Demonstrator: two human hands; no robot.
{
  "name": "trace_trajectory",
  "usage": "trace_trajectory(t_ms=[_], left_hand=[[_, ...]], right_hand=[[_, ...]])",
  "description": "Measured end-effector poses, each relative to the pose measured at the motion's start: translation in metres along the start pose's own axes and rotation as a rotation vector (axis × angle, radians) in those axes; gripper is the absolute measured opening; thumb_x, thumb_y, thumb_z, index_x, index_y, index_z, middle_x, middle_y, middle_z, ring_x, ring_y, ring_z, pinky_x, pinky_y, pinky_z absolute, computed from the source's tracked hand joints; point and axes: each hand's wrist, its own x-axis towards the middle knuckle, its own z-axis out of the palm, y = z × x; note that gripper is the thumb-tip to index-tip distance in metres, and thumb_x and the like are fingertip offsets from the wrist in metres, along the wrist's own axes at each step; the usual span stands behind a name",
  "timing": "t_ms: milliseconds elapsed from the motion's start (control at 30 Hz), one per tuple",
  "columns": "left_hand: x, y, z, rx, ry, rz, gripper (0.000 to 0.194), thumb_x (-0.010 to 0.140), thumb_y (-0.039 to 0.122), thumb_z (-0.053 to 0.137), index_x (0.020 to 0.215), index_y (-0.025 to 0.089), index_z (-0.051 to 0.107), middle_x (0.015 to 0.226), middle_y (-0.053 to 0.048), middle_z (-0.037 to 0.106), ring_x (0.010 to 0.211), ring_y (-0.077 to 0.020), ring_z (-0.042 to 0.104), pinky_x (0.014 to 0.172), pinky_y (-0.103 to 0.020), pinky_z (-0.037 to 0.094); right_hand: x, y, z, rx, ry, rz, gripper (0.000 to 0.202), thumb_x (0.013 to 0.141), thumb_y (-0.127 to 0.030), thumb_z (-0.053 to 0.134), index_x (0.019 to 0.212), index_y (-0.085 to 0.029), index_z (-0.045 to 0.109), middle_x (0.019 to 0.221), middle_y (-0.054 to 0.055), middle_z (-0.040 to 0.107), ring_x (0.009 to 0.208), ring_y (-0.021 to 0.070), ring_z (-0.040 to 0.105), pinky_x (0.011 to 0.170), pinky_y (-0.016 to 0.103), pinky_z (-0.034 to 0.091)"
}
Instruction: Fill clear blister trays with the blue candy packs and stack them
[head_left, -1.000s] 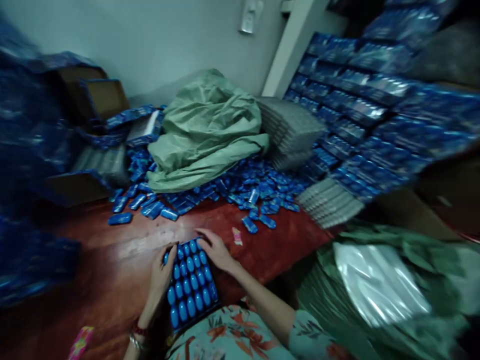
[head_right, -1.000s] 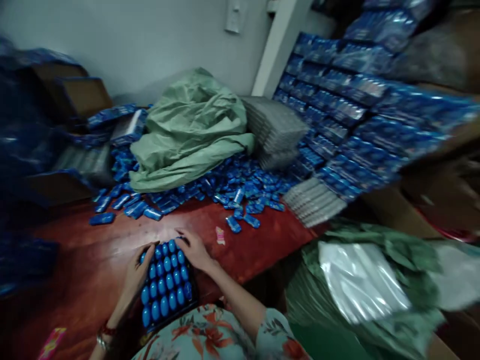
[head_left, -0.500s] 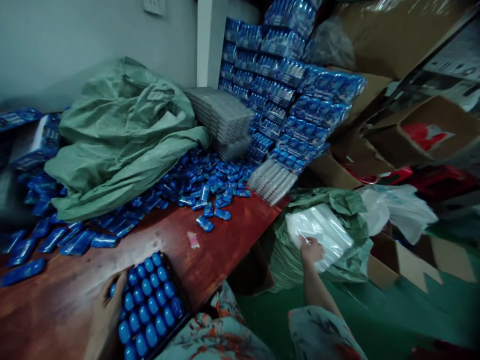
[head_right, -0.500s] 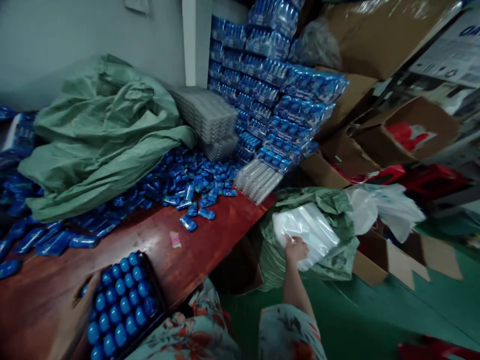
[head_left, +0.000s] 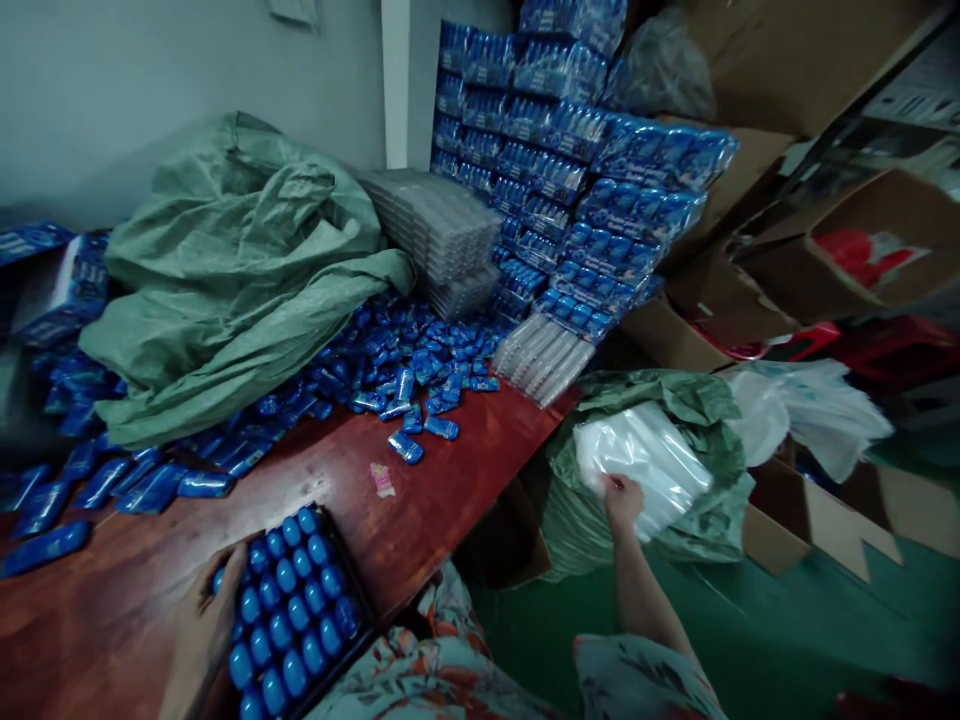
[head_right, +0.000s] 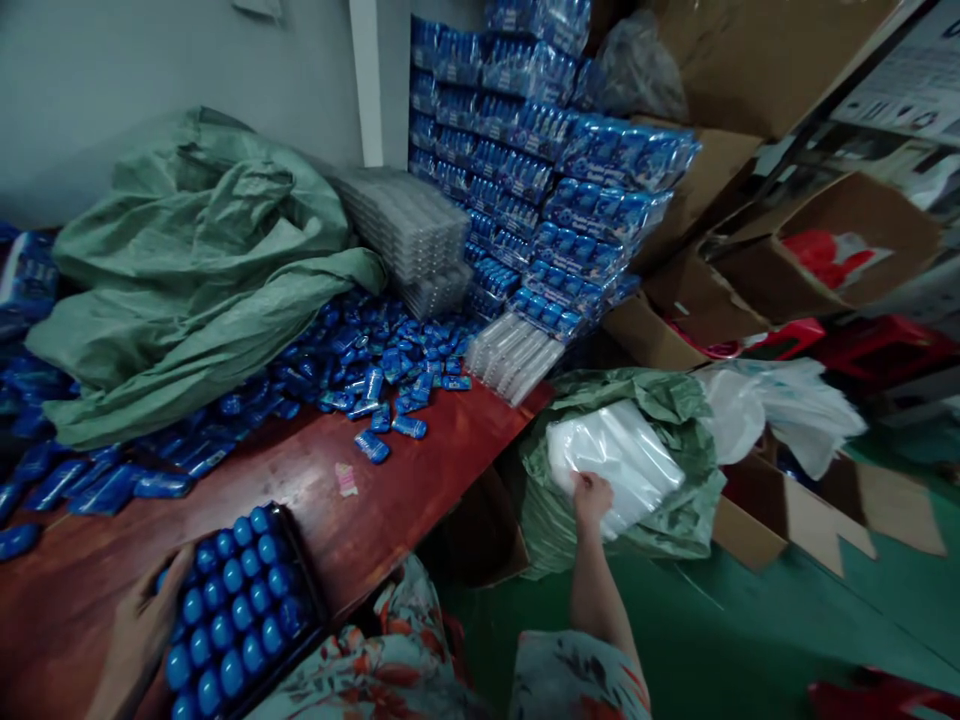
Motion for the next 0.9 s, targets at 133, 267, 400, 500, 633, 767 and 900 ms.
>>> trace_trajectory(t_ms=[133, 267, 400, 500, 633, 767, 900], left_hand=[[0.007, -0.001, -0.002, 0.042, -0.041, 0.088, 0.053, 0.066, 0.062, 0.053, 0.094, 0.02, 0.064, 0.1, -0.007, 0.068, 0.105, -0.0324, 0.058, 0.094, -0.045, 0.046], [0.01, 0.016, -0.008, 0.199, 0.12, 0.514, 0.054, 0.077, 0.058, 0.05, 0.114, 0.02, 0.058, 0.119, -0.01, 0.061, 0.112, -0.0322, 0.055, 0.095, -0.046, 0.045], [-0.014, 0.065, 0.011, 0.397, 0.132, 1.113, 0.07, 0.08, 0.039, 0.061, 0.14, 0.02, 0.031, 0.141, -0.016, 0.042, 0.13, -0.0306, 0.041, 0.105, -0.047, 0.035], [-0.04, 0.108, 0.046, 0.621, -0.139, 1.389, 0.084, 0.078, 0.035, 0.065, 0.145, 0.019, 0.018, 0.15, -0.018, 0.028, 0.14, -0.0338, 0.02, 0.111, -0.056, 0.019], [-0.042, 0.151, 0.066, 0.571, -0.524, 1.23, 0.073, 0.082, 0.024, 0.059, 0.144, 0.018, 0.022, 0.131, -0.015, 0.054, 0.125, -0.0257, 0.047, 0.107, -0.046, 0.03], [-0.022, 0.178, 0.027, 0.243, -0.743, 0.862, 0.027, 0.088, 0.03, 0.053, 0.107, 0.014, 0.062, 0.077, -0.002, 0.068, 0.068, -0.0133, 0.061, 0.066, -0.023, 0.046], [-0.008, 0.197, -0.03, 0.186, -0.79, 0.797, 0.029, 0.088, 0.036, 0.051, 0.079, 0.013, 0.065, 0.068, 0.001, 0.061, 0.062, -0.01, 0.052, 0.057, -0.019, 0.038]], right_hand=[[0.008, -0.028, -0.013, 0.084, -0.003, -0.011, 0.046, 0.075, -0.057, 0.041, 0.062, -0.017, 0.057, 0.061, 0.011, 0.059, 0.074, 0.0282, 0.055, 0.07, 0.042, 0.041], [0.002, -0.081, -0.035, 0.223, -0.119, -0.119, 0.049, 0.073, -0.064, 0.043, 0.064, -0.017, 0.057, 0.057, 0.007, 0.057, 0.066, 0.0227, 0.055, 0.063, 0.036, 0.043], [-0.064, -0.175, -0.05, 0.309, -0.683, -0.434, 0.038, 0.073, -0.057, 0.055, 0.07, -0.019, 0.057, 0.052, -0.002, 0.052, 0.051, 0.0142, 0.05, 0.054, 0.026, 0.041], [-0.135, -0.257, -0.063, 0.236, -1.099, -0.86, 0.026, 0.085, -0.042, 0.047, 0.075, -0.02, 0.056, 0.057, -0.004, 0.051, 0.052, 0.0115, 0.047, 0.053, 0.023, 0.036], [-0.189, -0.345, -0.089, 0.066, -1.27, -1.358, 0.02, 0.086, -0.026, 0.045, 0.074, -0.017, 0.058, 0.067, 0.0, 0.058, 0.061, 0.0119, 0.049, 0.059, 0.023, 0.034], [-0.196, -0.407, -0.115, -0.069, -1.419, -1.546, 0.031, 0.092, -0.033, 0.039, 0.078, -0.016, 0.06, 0.061, -0.003, 0.052, 0.055, 0.0099, 0.044, 0.054, 0.022, 0.031], [-0.203, -0.453, -0.131, -0.112, -1.458, -1.654, 0.031, 0.087, -0.043, 0.05, 0.097, -0.016, 0.061, 0.056, -0.006, 0.05, 0.05, 0.009, 0.04, 0.05, 0.02, 0.028]])
